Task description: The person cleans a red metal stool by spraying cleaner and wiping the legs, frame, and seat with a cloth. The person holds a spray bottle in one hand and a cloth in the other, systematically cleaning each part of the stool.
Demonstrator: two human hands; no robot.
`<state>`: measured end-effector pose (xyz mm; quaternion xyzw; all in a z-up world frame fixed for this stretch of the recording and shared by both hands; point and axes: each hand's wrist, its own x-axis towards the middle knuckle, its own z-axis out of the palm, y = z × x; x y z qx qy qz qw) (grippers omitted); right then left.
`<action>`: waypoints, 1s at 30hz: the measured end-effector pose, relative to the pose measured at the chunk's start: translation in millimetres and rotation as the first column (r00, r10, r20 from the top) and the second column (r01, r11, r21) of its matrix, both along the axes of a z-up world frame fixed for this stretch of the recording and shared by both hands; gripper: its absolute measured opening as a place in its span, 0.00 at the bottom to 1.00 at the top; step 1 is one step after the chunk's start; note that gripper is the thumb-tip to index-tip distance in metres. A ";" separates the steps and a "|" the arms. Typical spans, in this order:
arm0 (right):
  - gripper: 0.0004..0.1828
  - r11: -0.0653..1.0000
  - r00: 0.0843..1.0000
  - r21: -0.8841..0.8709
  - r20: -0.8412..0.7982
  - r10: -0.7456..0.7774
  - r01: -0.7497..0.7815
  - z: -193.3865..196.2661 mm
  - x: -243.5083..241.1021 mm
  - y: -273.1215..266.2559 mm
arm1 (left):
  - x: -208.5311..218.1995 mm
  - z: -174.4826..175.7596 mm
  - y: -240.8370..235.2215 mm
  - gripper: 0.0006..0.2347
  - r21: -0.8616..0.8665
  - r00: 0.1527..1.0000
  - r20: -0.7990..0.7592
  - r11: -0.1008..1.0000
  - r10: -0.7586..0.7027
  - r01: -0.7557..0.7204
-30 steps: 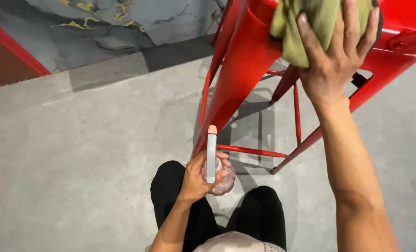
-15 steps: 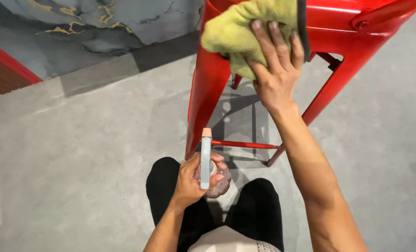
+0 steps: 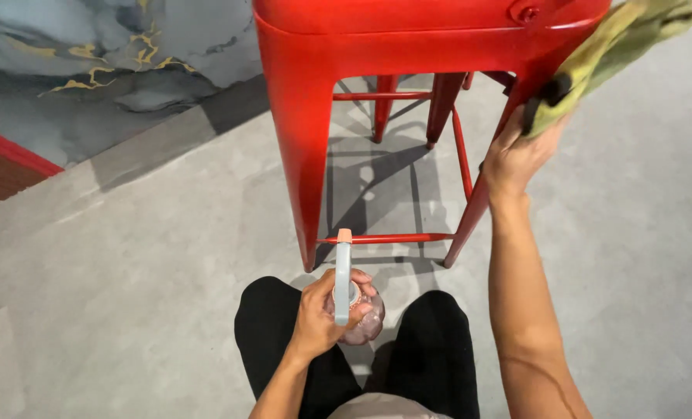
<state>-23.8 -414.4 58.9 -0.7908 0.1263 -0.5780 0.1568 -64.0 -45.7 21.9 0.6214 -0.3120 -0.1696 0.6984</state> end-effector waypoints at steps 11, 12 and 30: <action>0.33 0.963 0.991 0.270 -0.129 0.024 0.012 -111.2 -36.4 15.5 | -8.7 5.1 3.1 0.16 0.002 0.999 0.038 0.999 -0.035 0.035; 0.33 0.948 0.990 0.319 -0.134 0.038 0.007 -112.8 -36.9 15.7 | -10.1 6.0 4.8 0.15 0.010 0.999 0.036 0.999 -0.037 0.036; 0.35 0.966 0.991 0.260 -0.131 0.028 0.007 -114.2 -36.0 17.3 | -9.3 3.1 20.1 0.14 -0.089 0.996 0.090 0.995 -0.024 0.032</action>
